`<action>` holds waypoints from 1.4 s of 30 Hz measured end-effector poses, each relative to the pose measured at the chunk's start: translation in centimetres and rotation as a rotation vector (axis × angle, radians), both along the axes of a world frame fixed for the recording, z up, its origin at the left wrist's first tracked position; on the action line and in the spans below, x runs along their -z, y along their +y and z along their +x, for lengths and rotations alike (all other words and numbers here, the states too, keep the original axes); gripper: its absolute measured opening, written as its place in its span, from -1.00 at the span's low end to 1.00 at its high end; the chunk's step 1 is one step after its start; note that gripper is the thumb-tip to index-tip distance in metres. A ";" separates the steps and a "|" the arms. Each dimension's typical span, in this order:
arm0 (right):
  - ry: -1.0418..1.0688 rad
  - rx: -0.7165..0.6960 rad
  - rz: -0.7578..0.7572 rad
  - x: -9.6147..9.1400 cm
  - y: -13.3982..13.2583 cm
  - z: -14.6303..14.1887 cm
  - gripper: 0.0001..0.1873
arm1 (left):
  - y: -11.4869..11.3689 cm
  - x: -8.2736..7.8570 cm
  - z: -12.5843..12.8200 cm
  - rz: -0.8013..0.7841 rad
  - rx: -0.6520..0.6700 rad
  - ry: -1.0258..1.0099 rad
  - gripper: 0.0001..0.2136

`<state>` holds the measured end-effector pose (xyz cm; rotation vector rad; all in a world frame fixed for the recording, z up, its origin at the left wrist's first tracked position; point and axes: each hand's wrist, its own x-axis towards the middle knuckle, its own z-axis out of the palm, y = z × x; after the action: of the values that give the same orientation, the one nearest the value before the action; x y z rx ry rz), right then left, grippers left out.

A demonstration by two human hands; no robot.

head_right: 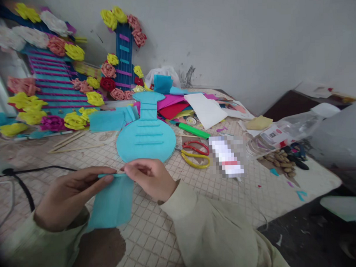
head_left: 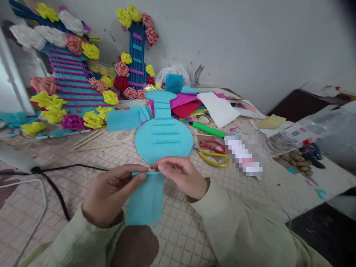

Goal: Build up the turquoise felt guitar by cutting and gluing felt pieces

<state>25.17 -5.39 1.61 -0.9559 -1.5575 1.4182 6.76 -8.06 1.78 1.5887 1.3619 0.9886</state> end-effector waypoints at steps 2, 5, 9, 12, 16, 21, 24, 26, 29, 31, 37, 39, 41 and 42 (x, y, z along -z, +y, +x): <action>-0.014 -0.029 -0.066 0.1 0.1 0.0 -0.72 | 0.0 -0.2 -0.1 0.017 0.001 0.013 -0.83; 0.007 -0.100 -0.165 0.6 0.3 0.1 -0.72 | 0.1 -0.4 -0.1 0.032 -0.008 0.053 -0.82; -0.002 -0.082 -0.194 1.0 0.4 0.1 -0.72 | 0.3 -0.8 0.2 0.073 -0.044 0.034 -0.87; -0.023 -0.059 -0.215 0.9 0.5 0.2 -0.72 | 0.4 -1.2 0.5 0.077 -0.056 0.010 -0.90; -0.013 -0.077 -0.231 0.6 0.6 0.2 -0.72 | 0.5 -1.5 0.7 0.073 -0.056 0.031 -0.89; 0.010 -0.113 -0.270 0.6 0.6 0.2 -0.73 | 0.4 -1.1 0.4 0.068 -0.045 0.075 -0.86; 0.033 -0.134 -0.298 0.8 0.6 0.2 -0.74 | 0.4 -0.9 0.3 0.071 -0.052 0.105 -0.83; 0.038 -0.138 -0.300 0.7 0.6 0.2 -0.73 | 0.3 -0.9 0.3 0.081 -0.059 0.102 -0.84; 0.042 -0.132 -0.298 0.6 0.6 0.2 -0.71 | 0.4 -0.8 0.4 0.096 -0.060 0.061 -0.87; 0.040 -0.118 -0.282 0.4 0.6 0.2 -0.71 | 0.4 -0.7 0.3 0.088 -0.056 0.067 -0.87; 0.009 -0.104 -0.221 0.7 0.7 0.2 -0.77 | 0.2 -0.1 -0.1 0.035 -0.048 0.070 -0.84; 0.005 -0.098 -0.209 0.8 0.6 0.2 -0.79 | 0.2 -0.1 -0.1 0.022 -0.048 0.049 -0.85; 0.006 -0.091 -0.192 0.8 0.6 0.3 -0.81 | 0.2 -0.3 -0.1 0.017 -0.044 0.035 -0.84; 0.008 -0.094 -0.186 0.8 0.6 0.3 -0.81 | 0.2 -0.4 -0.1 0.016 -0.042 0.036 -0.84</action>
<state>25.44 -4.81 0.86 -0.9951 -1.5012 1.6532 6.70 -7.87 2.13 1.6024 1.4200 1.0023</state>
